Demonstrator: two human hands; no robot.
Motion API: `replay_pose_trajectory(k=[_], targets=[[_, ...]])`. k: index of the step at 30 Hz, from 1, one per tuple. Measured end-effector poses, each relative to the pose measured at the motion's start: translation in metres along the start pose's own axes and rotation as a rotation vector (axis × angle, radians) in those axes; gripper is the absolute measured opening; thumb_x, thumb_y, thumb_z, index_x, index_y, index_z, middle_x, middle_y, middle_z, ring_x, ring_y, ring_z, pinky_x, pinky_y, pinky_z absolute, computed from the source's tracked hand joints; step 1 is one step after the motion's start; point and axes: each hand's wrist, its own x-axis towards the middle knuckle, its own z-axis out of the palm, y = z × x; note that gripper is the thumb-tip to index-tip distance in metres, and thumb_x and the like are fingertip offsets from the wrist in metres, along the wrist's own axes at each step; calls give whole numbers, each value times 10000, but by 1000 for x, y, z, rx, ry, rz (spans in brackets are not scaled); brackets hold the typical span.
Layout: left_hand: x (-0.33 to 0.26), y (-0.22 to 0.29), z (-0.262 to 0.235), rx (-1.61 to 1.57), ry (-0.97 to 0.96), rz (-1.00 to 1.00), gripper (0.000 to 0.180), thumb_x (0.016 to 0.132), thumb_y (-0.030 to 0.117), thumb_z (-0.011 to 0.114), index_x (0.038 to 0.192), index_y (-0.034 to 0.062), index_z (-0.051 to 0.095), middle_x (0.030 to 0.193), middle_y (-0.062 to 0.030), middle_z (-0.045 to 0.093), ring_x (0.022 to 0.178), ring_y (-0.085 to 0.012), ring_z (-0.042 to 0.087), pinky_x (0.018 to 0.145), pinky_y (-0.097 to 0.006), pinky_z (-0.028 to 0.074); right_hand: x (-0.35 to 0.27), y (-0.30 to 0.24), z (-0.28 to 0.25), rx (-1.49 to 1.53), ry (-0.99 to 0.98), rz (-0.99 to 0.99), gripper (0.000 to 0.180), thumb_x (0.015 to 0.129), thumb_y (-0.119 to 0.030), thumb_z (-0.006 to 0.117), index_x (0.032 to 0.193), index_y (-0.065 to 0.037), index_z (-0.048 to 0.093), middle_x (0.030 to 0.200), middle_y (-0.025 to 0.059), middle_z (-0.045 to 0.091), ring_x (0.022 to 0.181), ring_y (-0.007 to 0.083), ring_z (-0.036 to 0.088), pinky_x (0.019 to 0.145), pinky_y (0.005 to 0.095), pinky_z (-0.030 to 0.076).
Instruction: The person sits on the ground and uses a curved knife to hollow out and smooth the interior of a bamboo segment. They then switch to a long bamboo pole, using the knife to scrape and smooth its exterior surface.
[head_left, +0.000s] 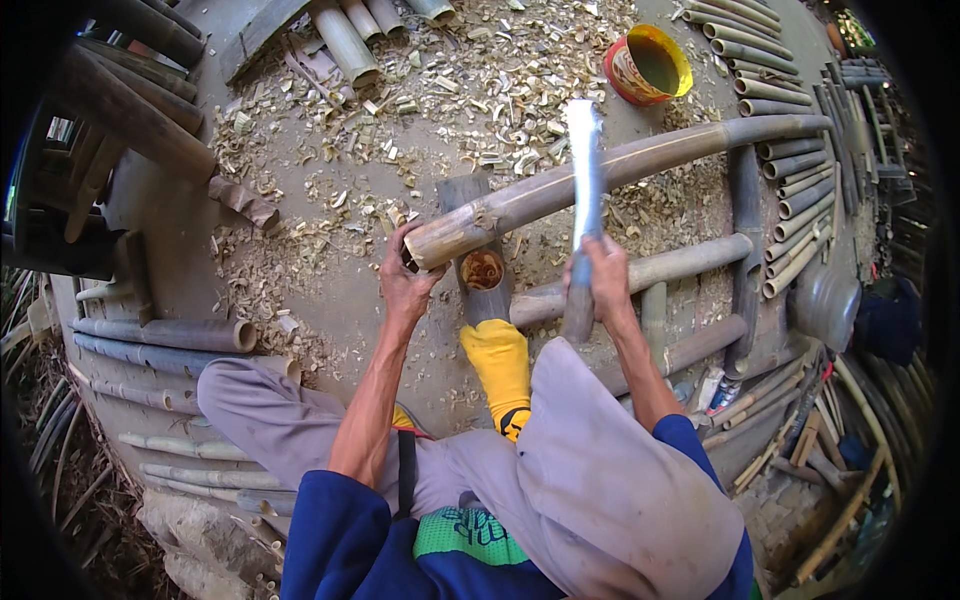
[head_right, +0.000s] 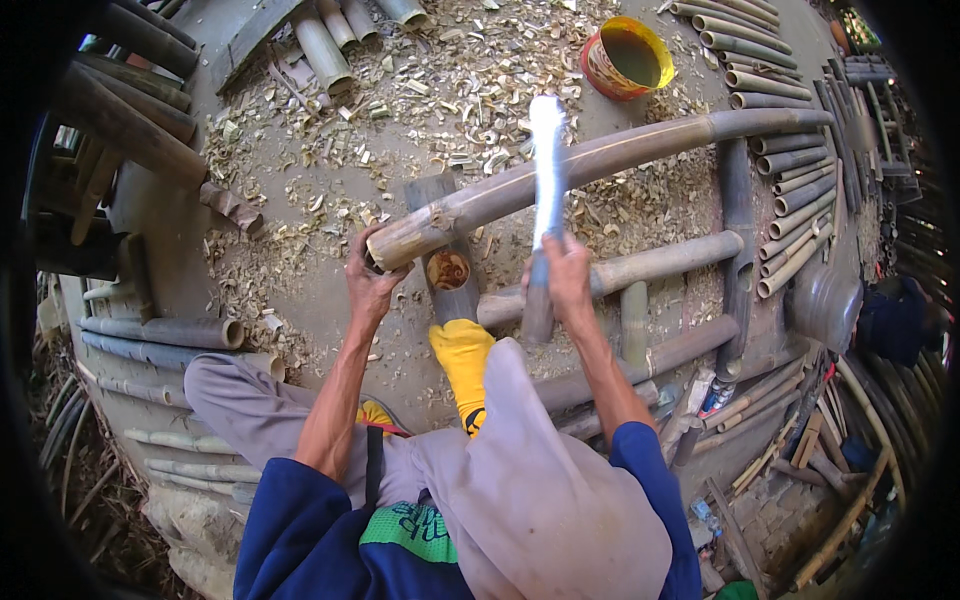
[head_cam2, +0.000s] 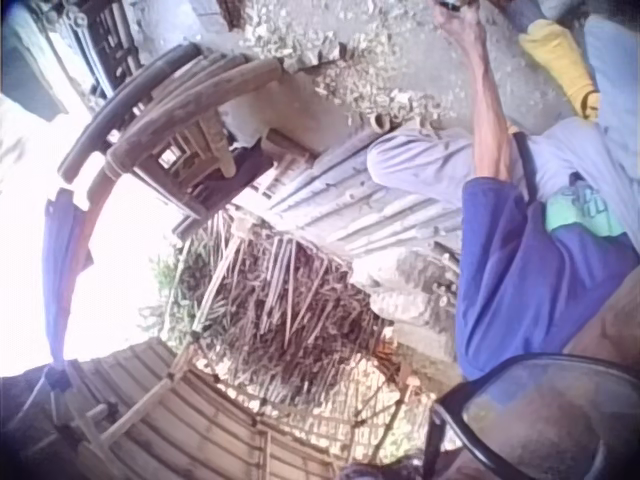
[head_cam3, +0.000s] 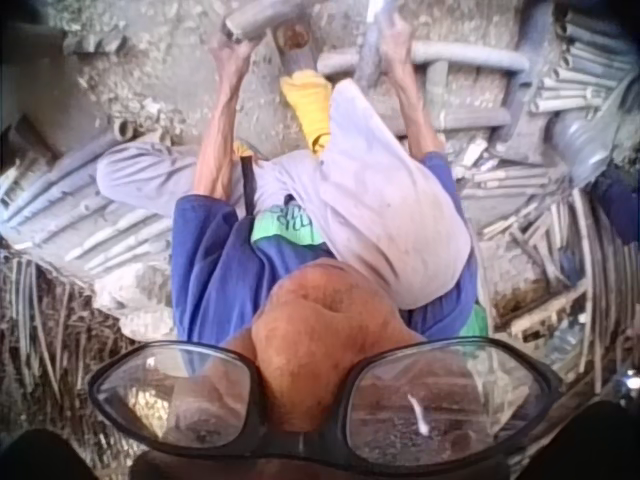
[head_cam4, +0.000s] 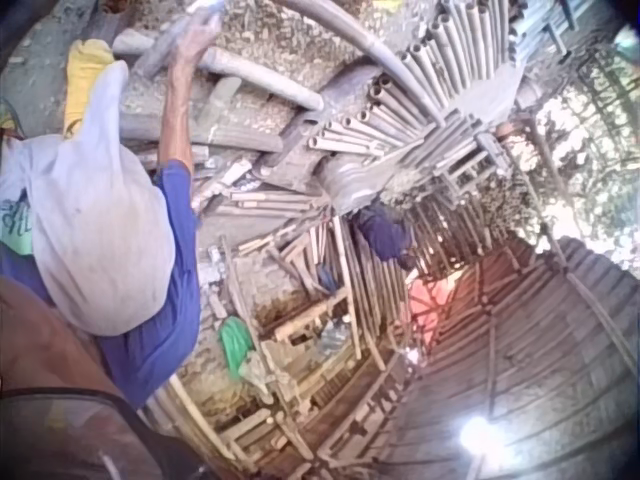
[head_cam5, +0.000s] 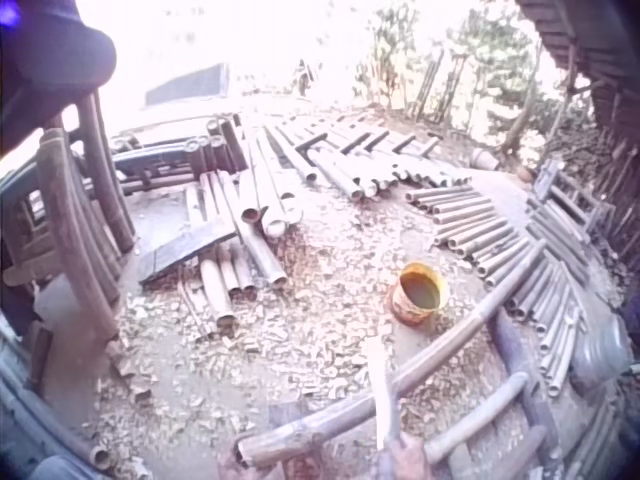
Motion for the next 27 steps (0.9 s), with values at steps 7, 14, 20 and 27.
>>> replay_pose_trajectory(k=[7,14,20,27], targets=[[2,2,8,-67,25,-9,616,647,-42,766,1195,50,500,1093,-61,574,1025,-182,566,902,-304,465,-24,11,9,-303,-313,-124,249,959,-239,448,943,-14,553,598,80,578,454,164,553,435,327,454],[-3,0,13,-9,7,5,654,636,-52,781,1215,55,496,1138,-67,550,1051,-193,550,920,-311,456,-20,40,12,-105,-276,-79,246,926,-252,539,936,-6,540,638,61,565,517,134,584,420,277,480],[2,-5,-9,133,-54,50,693,606,0,803,1223,49,491,1149,-83,541,1072,-208,543,941,-321,445,-27,41,-39,135,131,-72,221,884,-211,612,952,-16,534,661,33,569,580,91,566,474,248,464],[46,59,-24,591,-551,-33,760,539,237,856,1172,1,509,1019,-158,621,936,-231,620,826,-361,512,-76,144,-143,-326,531,-157,413,673,-179,745,960,25,530,752,87,577,684,162,568,631,335,477]])
